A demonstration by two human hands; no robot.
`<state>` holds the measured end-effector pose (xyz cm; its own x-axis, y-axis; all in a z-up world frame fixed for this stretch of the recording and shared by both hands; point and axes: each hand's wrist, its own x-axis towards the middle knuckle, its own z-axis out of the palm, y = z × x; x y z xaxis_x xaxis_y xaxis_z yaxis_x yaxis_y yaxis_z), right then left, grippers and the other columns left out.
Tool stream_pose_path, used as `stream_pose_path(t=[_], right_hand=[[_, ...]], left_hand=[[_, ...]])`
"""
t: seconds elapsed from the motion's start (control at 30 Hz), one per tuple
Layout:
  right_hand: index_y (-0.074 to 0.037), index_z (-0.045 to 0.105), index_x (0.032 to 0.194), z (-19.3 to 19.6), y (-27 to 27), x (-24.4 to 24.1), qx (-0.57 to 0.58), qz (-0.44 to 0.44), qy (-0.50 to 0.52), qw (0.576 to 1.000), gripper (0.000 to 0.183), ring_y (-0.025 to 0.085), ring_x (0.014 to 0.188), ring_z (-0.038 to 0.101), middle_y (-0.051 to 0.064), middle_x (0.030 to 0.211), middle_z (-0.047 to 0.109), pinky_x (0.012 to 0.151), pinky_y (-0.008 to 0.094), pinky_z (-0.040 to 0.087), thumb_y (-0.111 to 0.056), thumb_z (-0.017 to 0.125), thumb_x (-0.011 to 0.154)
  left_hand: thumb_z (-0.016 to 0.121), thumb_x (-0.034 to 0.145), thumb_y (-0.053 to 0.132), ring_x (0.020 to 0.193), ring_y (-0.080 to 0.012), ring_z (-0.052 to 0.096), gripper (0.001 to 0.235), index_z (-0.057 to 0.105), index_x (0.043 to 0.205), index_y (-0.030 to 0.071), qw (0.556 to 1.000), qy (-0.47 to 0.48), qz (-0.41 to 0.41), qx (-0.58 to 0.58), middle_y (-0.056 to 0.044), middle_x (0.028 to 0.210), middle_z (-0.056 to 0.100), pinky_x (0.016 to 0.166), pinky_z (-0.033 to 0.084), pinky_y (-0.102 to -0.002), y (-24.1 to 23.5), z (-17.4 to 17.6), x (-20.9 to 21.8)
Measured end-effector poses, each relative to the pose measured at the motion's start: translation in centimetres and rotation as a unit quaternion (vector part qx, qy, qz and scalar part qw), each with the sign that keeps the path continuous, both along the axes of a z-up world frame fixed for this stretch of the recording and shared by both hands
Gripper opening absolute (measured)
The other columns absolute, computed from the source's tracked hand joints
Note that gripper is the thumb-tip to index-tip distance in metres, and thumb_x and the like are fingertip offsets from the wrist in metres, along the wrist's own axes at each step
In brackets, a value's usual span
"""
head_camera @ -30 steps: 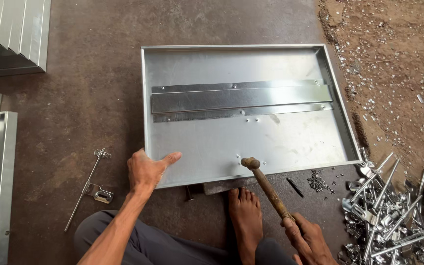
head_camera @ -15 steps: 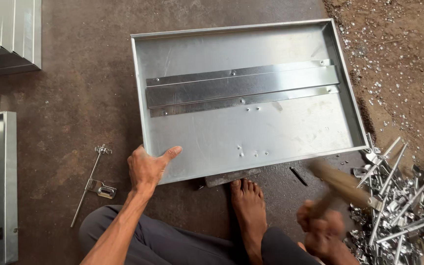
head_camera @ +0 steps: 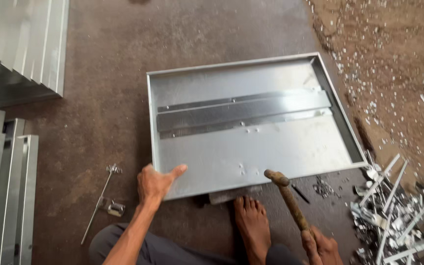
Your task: The person assembles a metal panel by positioning a latch and handle, marking holes with a punch, and hammering pins into place on the metal surface.
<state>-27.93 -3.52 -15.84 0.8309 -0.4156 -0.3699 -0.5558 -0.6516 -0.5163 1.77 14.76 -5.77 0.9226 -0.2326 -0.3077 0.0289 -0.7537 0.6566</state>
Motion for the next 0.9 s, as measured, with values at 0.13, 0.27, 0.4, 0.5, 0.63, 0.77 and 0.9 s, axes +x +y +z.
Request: stream_pose_path(t=[0.13, 0.27, 0.4, 0.5, 0.63, 0.77, 0.9], right_hand=[[-0.011, 0.051, 0.126, -2.3, 1.7, 6.0, -0.014, -0.018, 0.084, 0.996, 0.029, 0.025, 0.116, 0.052, 0.011, 0.12, 0.059, 0.104, 0.045, 0.037, -0.03, 0.033, 0.114], [-0.005, 0.053, 0.128, -5.7, 2.1, 2.7, -0.227, 0.085, -0.115, 0.963, 0.029, 0.03, 0.099, 0.067, 0.013, 0.1, 0.069, 0.086, 0.045, 0.054, -0.02, 0.047, 0.104], [-0.012, 0.061, 0.12, -6.7, 2.6, 3.3, -0.152, 0.168, -0.191, 0.955, 0.024, 0.028, 0.085, 0.068, 0.009, 0.09, 0.068, 0.077, 0.046, 0.055, -0.027, 0.056, 0.101], [-0.01, 0.061, 0.125, -1.1, -0.7, 1.0, -0.051, 0.037, -0.177, 0.982, 0.038, 0.028, 0.099, 0.068, 0.011, 0.106, 0.068, 0.085, 0.044, 0.055, -0.034, 0.06, 0.095], [-0.009, 0.061, 0.133, 8.8, -6.1, 3.1, -0.041, -0.191, -0.19, 0.962, 0.058, 0.027, 0.117, 0.068, 0.012, 0.129, 0.067, 0.096, 0.041, 0.056, -0.044, 0.065, 0.088], [-0.005, 0.043, 0.151, 10.3, -7.7, 7.3, 0.131, -0.276, -0.139, 0.942, 0.084, 0.034, 0.125, 0.058, 0.019, 0.144, 0.051, 0.094, 0.049, 0.055, -0.052, 0.063, 0.084], [0.012, 0.048, 0.144, 6.8, -13.5, 3.5, 0.276, -0.356, -0.152, 0.88, 0.091, 0.037, 0.13, 0.056, 0.033, 0.141, 0.058, 0.107, 0.049, 0.045, -0.063, 0.056, 0.093]], left_hand=[[0.09, 0.063, 0.064, 0.117, -0.0434, 0.064, 0.104, 0.054, 0.132, -0.005, 0.973, -0.183, -0.097, 0.104, -0.03, 0.126, 0.064, 0.097, 0.05, -0.056, -1.5, 1.0, 1.3], [0.069, 0.034, 0.088, 0.128, -0.0447, 0.056, 0.145, 0.029, 0.156, 0.02, 0.743, -0.527, -0.408, 0.065, -0.024, 0.143, 0.051, 0.098, 0.046, -0.061, -2.4, 0.7, -1.3], [0.094, 0.063, 0.036, 0.129, -0.0467, 0.055, 0.121, 0.017, 0.153, 0.012, 0.678, -0.338, -0.585, 0.288, -0.031, 0.146, 0.048, 0.097, 0.053, -0.047, -6.8, 7.3, 0.3], [0.067, 0.088, 0.002, 0.082, -0.0268, 0.071, 0.101, 0.007, 0.167, 0.022, 0.795, -0.023, -0.52, 0.313, -0.018, 0.1, 0.075, 0.075, 0.065, -0.031, -9.2, 16.8, 4.5], [0.082, 0.08, 0.026, 0.07, -0.0176, 0.068, 0.042, 0.068, 0.117, 0.01, 0.905, -0.052, -0.421, 0.016, -0.005, 0.085, 0.069, 0.062, 0.057, -0.035, -13.7, 29.5, 11.6], [0.08, 0.085, 0.035, 0.043, -0.0157, 0.034, 0.035, 0.066, 0.084, 0.003, 0.968, 0.018, -0.247, -0.042, -0.006, 0.064, 0.054, 0.039, 0.029, -0.036, -13.3, 30.0, 12.4], [0.078, 0.085, 0.02, 0.08, -0.0143, 0.072, 0.028, 0.064, 0.093, -0.003, 0.973, 0.158, -0.058, -0.16, -0.012, 0.092, 0.078, 0.064, 0.051, -0.034, -7.3, 17.6, 8.3]])
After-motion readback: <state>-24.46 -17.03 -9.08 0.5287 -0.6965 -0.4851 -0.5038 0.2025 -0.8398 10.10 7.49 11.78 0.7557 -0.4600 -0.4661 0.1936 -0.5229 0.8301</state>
